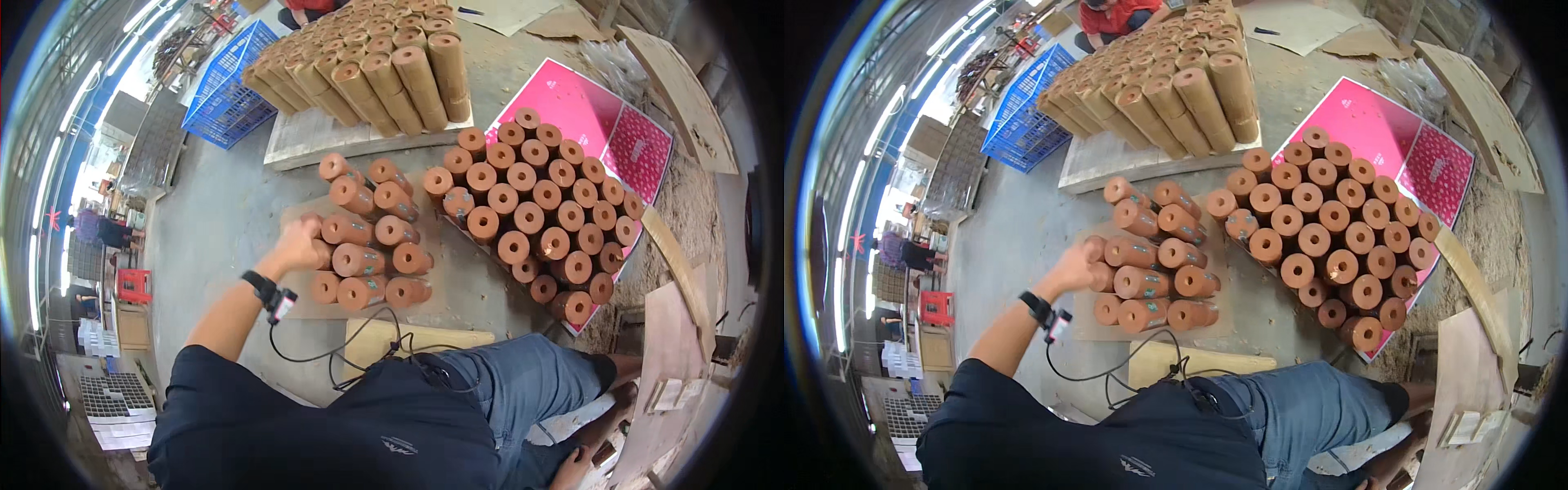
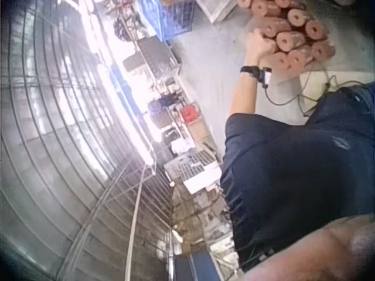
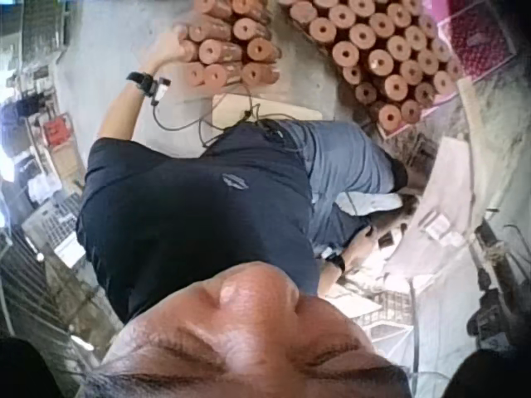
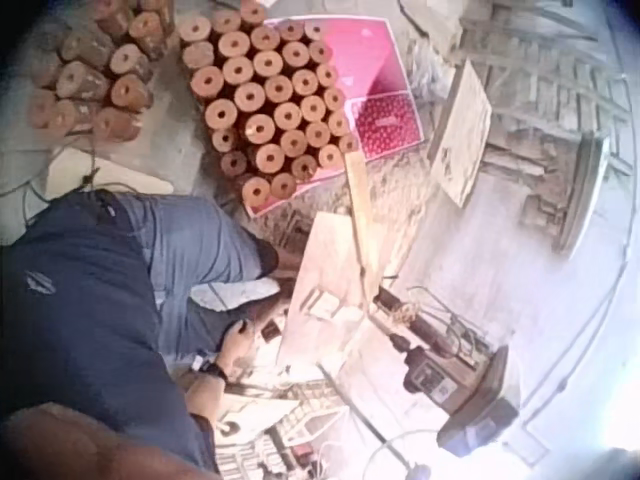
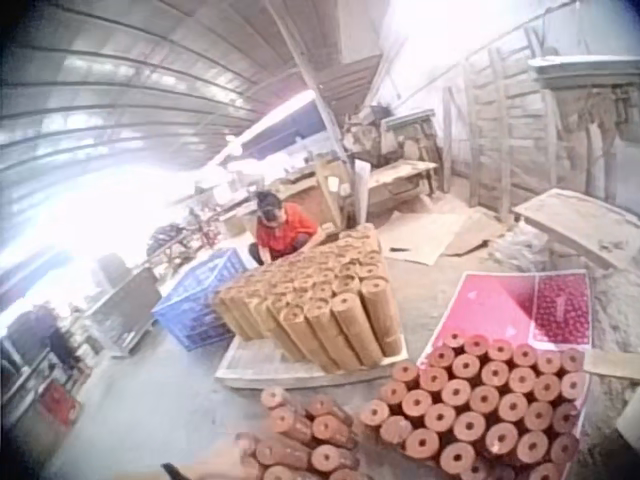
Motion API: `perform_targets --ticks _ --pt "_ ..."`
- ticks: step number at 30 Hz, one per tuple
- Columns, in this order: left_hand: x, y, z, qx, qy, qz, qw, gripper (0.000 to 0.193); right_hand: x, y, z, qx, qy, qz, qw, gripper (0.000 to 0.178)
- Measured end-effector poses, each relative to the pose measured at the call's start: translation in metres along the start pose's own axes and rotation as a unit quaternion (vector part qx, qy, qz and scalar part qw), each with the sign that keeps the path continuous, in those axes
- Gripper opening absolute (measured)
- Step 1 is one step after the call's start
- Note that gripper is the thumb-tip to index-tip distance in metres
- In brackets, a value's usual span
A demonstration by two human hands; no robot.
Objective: Using a drill press to drill holes into cylindrical wooden pieces in a workshop.
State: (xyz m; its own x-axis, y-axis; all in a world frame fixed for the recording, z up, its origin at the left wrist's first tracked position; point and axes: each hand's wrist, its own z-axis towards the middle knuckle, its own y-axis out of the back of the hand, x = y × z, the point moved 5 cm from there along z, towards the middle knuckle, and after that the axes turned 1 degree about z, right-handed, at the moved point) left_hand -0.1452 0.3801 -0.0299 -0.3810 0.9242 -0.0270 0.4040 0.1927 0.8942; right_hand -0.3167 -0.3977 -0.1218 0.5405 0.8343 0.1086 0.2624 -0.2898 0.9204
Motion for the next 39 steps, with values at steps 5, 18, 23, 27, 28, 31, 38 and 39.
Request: perform_targets --ticks 5,18,23,27,28,31,38,39 --pt "-0.025 -0.074 -0.051 -0.006 0.043 -0.028 0.999 0.074 0.002 0.015 -0.018 -0.112 0.002 0.001 0.994 0.030" --pt "-0.016 -0.103 -0.049 -0.061 0.100 -0.123 0.986 0.099 -0.001 0.014 -0.022 -0.136 0.000 0.025 0.990 0.030" --pt "-0.008 -0.108 -0.039 -0.108 0.086 -0.113 0.984 0.102 -0.036 -0.013 -0.009 -0.128 -0.012 0.077 0.989 0.026" --pt "-0.009 -0.107 -0.037 -0.131 -0.005 -0.160 0.978 0.098 -0.053 -0.029 -0.007 -0.129 -0.026 0.132 0.983 0.020" --pt "-0.010 -0.108 -0.038 -0.123 -0.001 -0.125 0.985 0.097 -0.053 -0.028 -0.008 -0.152 -0.029 0.113 0.981 0.019" --pt "-0.015 -0.107 -0.045 -0.097 -0.021 -0.078 0.992 0.096 -0.049 -0.026 -0.011 -0.176 -0.035 0.092 0.979 0.017" --pt "-0.012 -0.109 -0.042 -0.120 -0.019 -0.105 0.987 0.083 -0.046 -0.025 -0.013 -0.226 -0.029 0.120 0.966 0.017" --pt "-0.011 -0.112 -0.041 -0.129 -0.029 -0.123 0.984 0.081 -0.047 -0.027 -0.013 -0.214 -0.024 0.119 0.969 0.017"
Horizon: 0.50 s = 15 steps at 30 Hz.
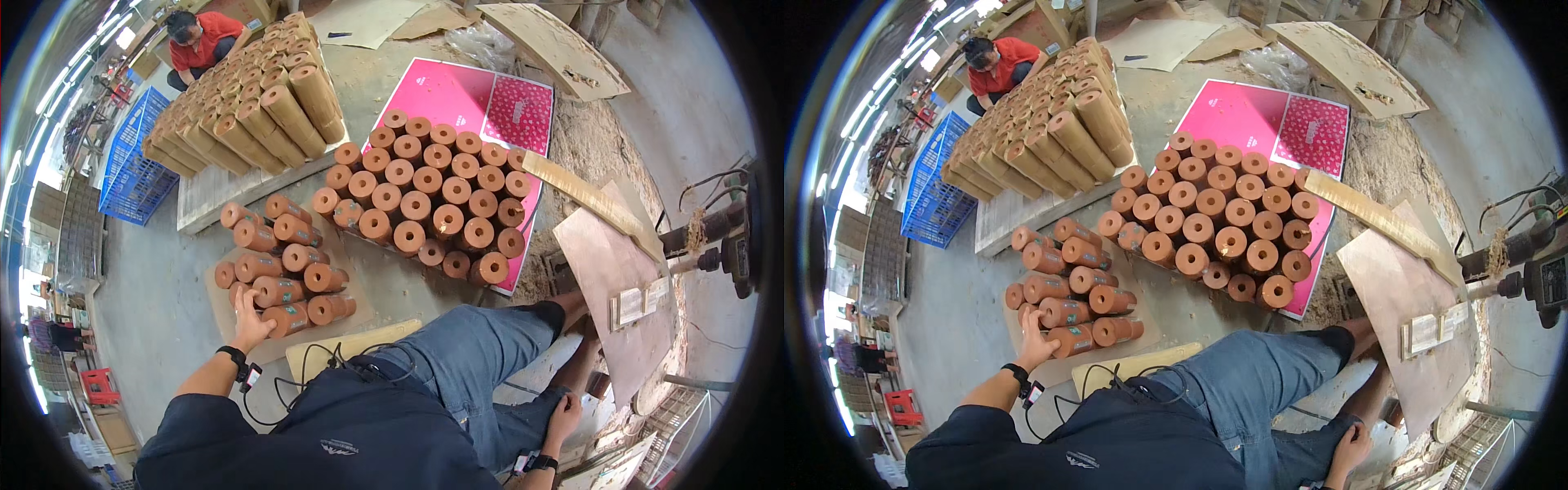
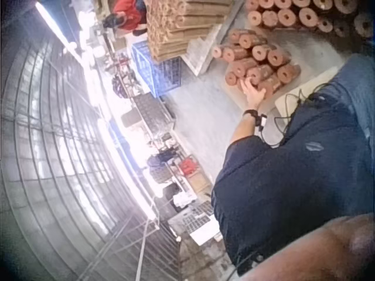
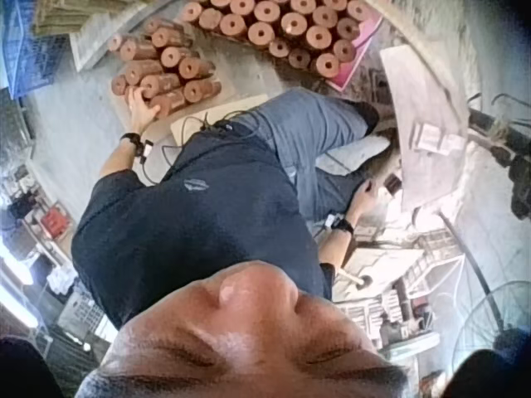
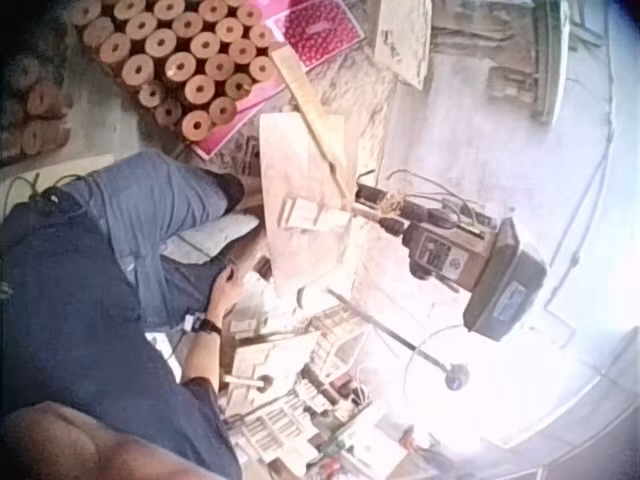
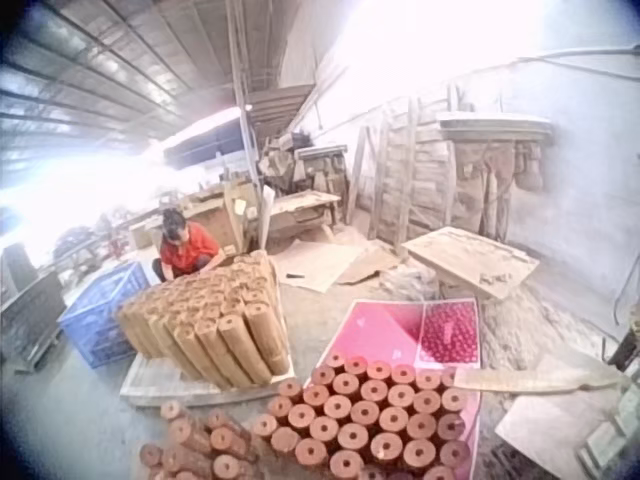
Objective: Using a drill press to drill holes into cylindrical wooden pieces in a workshop.
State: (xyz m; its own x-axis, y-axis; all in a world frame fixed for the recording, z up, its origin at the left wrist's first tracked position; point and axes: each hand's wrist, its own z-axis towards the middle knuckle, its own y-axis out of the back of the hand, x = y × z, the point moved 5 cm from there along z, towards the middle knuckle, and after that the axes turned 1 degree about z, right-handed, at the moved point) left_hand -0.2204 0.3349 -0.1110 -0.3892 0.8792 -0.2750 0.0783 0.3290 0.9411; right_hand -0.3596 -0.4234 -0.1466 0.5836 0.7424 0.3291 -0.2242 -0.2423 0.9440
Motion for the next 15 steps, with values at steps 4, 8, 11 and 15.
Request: perform_targets --ticks 4,8,11,15 --pt "0.013 -0.008 0.002 -0.016 0.004 -0.042 0.999 0.076 -0.010 -0.002 0.000 0.011 -0.036 0.013 0.999 0.016" --pt "0.004 -0.005 0.000 -0.048 -0.094 -0.002 0.994 0.076 -0.012 -0.004 0.004 0.033 0.003 0.047 0.998 0.021" --pt "0.007 -0.002 -0.003 -0.024 0.020 -0.034 0.999 0.082 -0.023 -0.013 0.005 0.099 -0.046 0.029 0.994 0.026" --pt "-0.005 0.002 -0.005 0.012 0.056 -0.046 0.997 0.084 -0.029 -0.011 0.004 0.049 -0.028 -0.014 0.998 0.027"
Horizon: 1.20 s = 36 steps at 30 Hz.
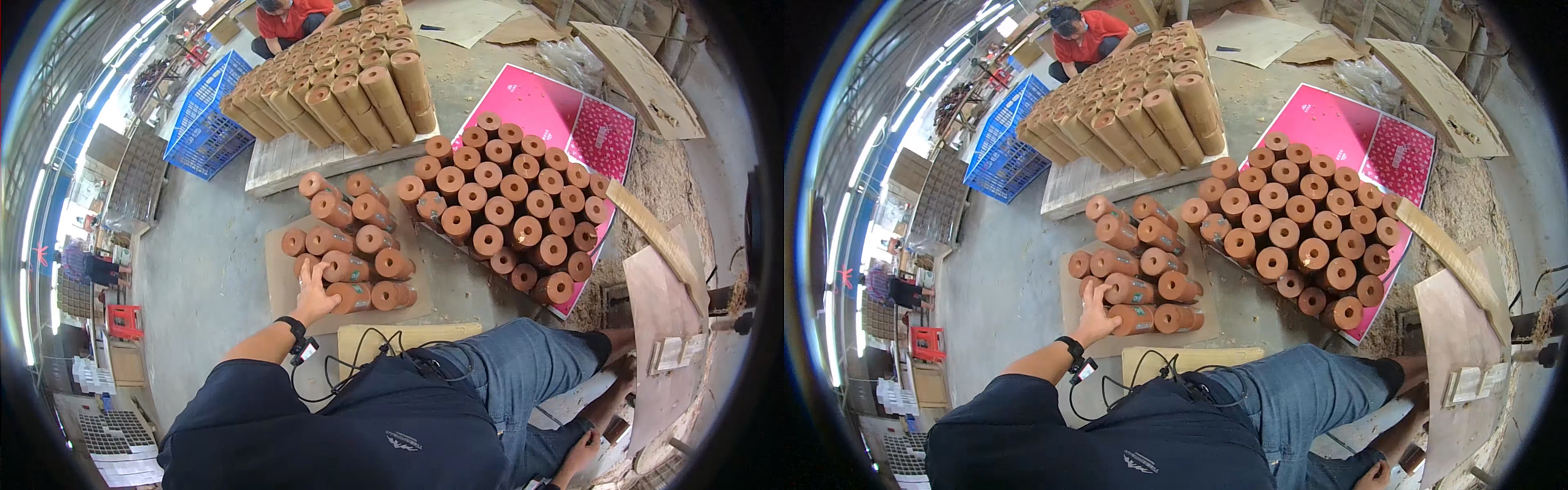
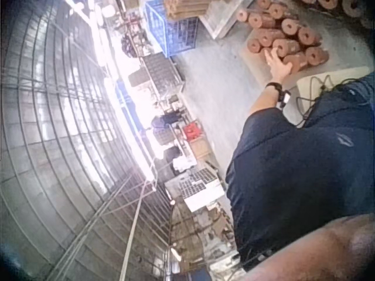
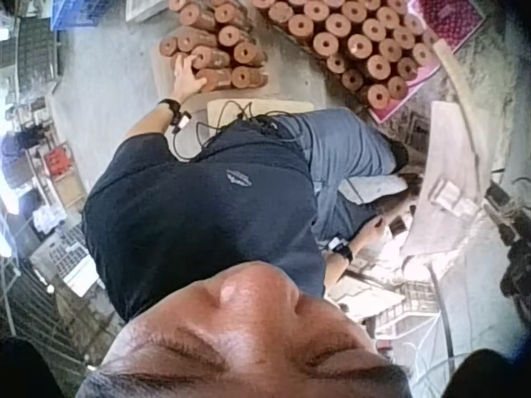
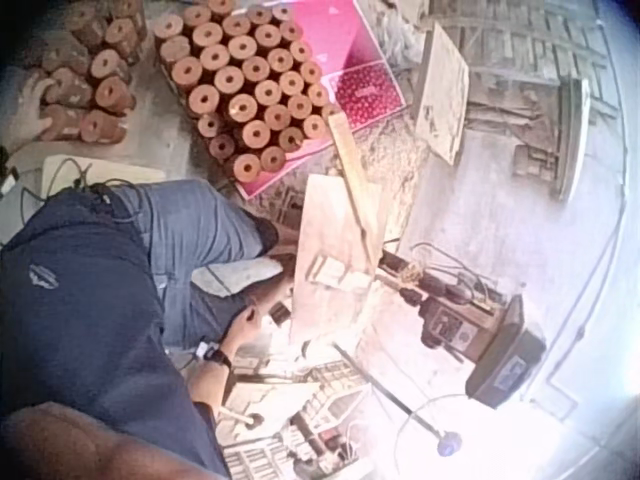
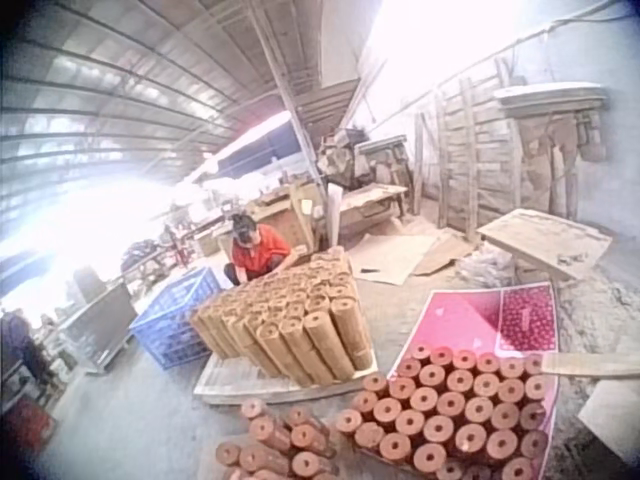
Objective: Using a drill press to drill holes into cylindrical wooden pieces in a workshop.
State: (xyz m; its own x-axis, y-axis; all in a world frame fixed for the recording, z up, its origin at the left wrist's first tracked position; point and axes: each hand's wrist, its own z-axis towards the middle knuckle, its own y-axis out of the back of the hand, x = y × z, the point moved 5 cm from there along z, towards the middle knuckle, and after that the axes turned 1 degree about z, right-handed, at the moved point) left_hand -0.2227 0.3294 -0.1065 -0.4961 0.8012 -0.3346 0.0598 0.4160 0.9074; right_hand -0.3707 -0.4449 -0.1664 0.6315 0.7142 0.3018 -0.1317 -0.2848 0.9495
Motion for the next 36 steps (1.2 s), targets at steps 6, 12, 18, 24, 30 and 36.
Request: perform_targets --ticks 6,12,18,24,30,36 --pt "-0.005 -0.003 0.003 0.044 -0.003 0.092 0.995 0.079 0.002 0.002 -0.002 0.014 0.006 0.009 1.000 0.025" --pt "0.023 -0.012 0.019 0.033 -0.003 0.082 0.996 0.080 0.013 0.007 0.000 -0.023 -0.006 0.005 1.000 0.022" --pt "-0.011 0.017 0.002 0.026 -0.048 0.074 0.996 0.077 0.015 0.012 -0.006 -0.036 -0.003 0.080 0.996 0.018" --pt "-0.134 0.061 0.001 0.153 -0.111 0.107 0.976 0.075 0.024 0.013 -0.004 -0.046 -0.011 0.059 0.997 0.012" --pt "-0.327 0.018 0.080 0.133 -0.368 0.097 0.915 0.071 0.025 0.015 -0.003 -0.051 -0.028 0.091 0.994 0.012" --pt "-0.476 -0.054 0.151 0.107 -0.406 0.128 0.899 0.070 0.022 0.016 -0.004 -0.084 -0.048 0.084 0.992 0.012"
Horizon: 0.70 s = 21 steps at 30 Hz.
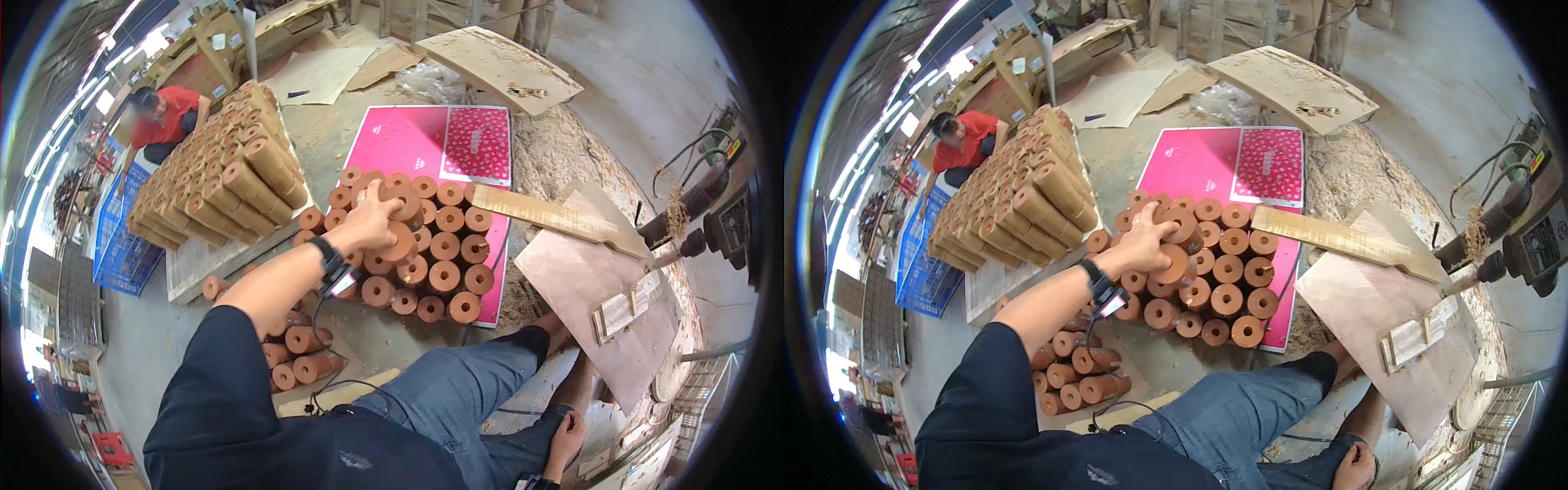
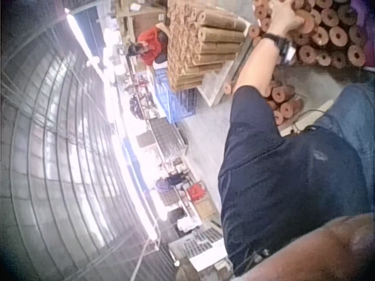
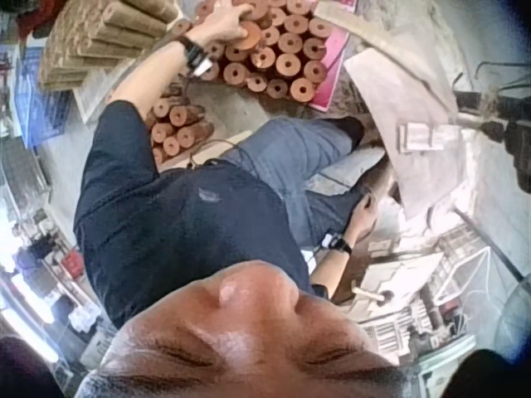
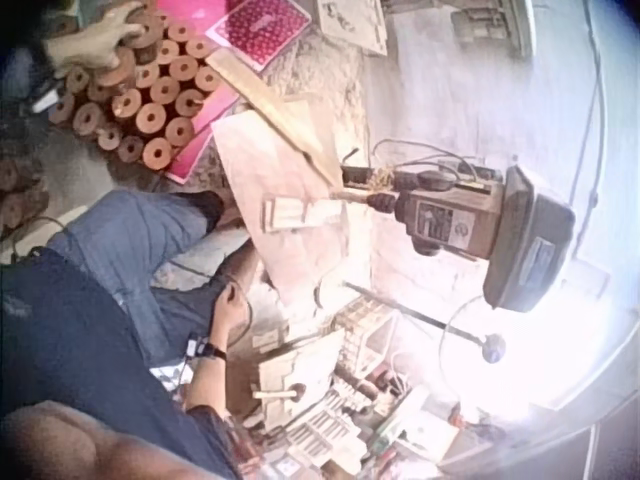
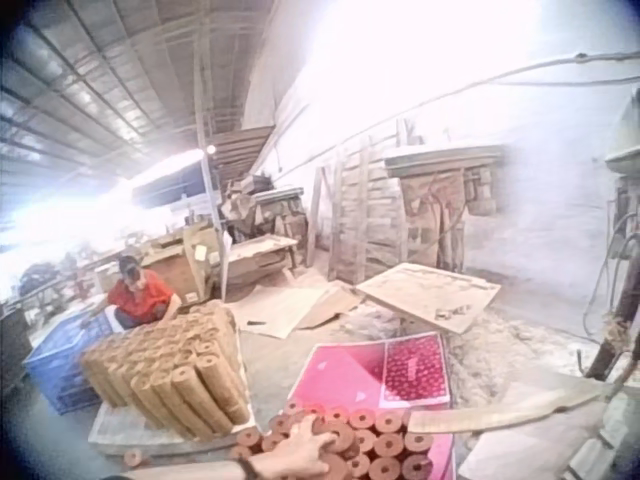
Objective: Using a drill press to drill holes into cylindrical wooden pieces in a workshop.
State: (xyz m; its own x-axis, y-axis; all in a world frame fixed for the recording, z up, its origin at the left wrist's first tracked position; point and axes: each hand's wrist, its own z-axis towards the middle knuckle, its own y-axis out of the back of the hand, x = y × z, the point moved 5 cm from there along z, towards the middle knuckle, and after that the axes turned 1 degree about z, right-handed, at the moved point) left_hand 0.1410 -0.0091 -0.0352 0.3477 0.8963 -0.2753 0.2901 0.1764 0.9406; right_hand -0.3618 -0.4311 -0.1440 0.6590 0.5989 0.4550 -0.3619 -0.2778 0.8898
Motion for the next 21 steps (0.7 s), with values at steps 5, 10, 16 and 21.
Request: perform_targets --ticks 5,10,16,21 --pt "-0.011 -0.025 0.067 0.000 0.023 -0.003 1.000 0.069 0.010 0.000 0.007 -0.003 -0.025 0.003 1.000 0.012" --pt "0.000 -0.052 0.089 0.028 0.058 -0.012 0.998 0.068 0.017 -0.001 0.011 0.019 -0.032 -0.023 0.999 0.011" --pt "-0.005 -0.054 0.098 0.075 0.053 0.033 0.995 0.075 0.010 -0.011 0.014 0.040 -0.012 -0.064 0.997 0.012" --pt "0.035 0.007 0.016 -0.115 -0.112 -0.037 0.986 0.065 0.026 -0.003 0.011 0.046 0.007 -0.045 0.998 0.016"
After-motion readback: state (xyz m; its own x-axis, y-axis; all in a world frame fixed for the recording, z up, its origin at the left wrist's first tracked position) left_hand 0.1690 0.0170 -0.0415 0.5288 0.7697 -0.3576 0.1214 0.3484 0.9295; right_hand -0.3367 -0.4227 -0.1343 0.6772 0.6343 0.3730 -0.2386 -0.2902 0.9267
